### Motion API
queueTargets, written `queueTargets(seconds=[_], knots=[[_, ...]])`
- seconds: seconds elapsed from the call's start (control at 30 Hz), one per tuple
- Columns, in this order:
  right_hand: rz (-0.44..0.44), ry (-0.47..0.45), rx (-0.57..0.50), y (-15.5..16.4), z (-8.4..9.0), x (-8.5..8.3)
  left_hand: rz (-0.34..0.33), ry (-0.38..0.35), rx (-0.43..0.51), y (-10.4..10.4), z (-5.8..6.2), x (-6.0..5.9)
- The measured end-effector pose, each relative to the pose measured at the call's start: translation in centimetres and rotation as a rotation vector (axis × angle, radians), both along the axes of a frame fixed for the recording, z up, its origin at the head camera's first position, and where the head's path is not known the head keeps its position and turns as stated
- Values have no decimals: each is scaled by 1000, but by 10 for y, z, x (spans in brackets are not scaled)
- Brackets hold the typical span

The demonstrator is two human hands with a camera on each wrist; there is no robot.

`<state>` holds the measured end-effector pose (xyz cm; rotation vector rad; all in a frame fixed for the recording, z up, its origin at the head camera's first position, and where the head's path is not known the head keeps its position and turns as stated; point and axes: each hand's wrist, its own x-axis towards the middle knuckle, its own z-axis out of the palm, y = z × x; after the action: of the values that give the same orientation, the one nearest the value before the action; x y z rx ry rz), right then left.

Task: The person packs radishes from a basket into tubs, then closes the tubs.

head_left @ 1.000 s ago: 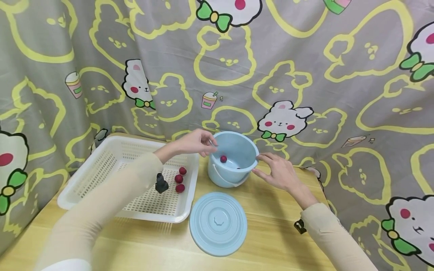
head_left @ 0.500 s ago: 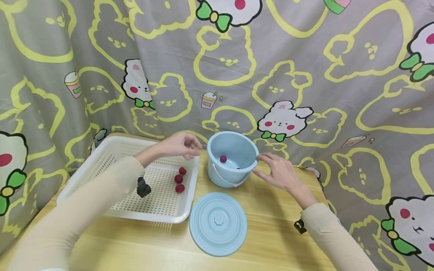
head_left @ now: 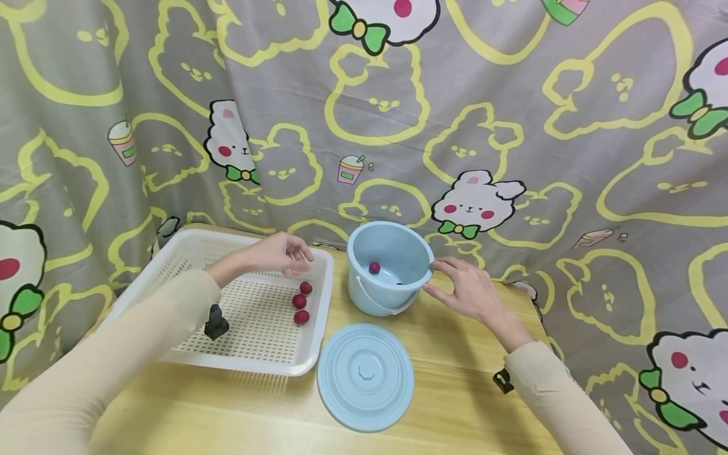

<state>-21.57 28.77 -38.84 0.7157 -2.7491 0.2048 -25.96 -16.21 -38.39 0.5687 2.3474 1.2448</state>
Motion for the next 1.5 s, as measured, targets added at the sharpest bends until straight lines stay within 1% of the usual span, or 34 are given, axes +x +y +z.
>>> queueTargets(seconds=[0.1, 0.27, 0.37, 0.47, 0.6, 0.7, 0.9, 1.03, 1.13, 1.23, 1.5], knots=[[-2, 1, 3, 0, 0, 0, -6, -14, -4, -4, -7, 0], [-8, -11, 1, -1, 0, 1, -35, -34, -14, -8, -18, 2], [-12, -14, -2, -1, 1, 1, -33, -57, -20, -9, -25, 4], [-13, -14, 1, -1, 0, 1, -45, -77, -27, -12, -31, 5], [-14, -9, 9, 1, -2, 1, -67, -74, -44, -15, -40, 6], [-15, -4, 10, 1, -1, 1, -73, -88, -54, -18, -46, 7], [-17, -7, 8, 1, -1, 1, -63, -180, -50, -19, -57, 7], [-20, -11, 4, 1, -2, 1, -74, -208, -57, -18, -62, 7], [-19, -8, -1, 1, -1, 1, -88, -210, -61, -18, -66, 6], [-18, -11, -5, 1, -1, 1, -85, -216, -66, -18, -69, 5], [-19, -7, -2, 0, 0, 2, -53, -188, -123, -16, -74, 1]])
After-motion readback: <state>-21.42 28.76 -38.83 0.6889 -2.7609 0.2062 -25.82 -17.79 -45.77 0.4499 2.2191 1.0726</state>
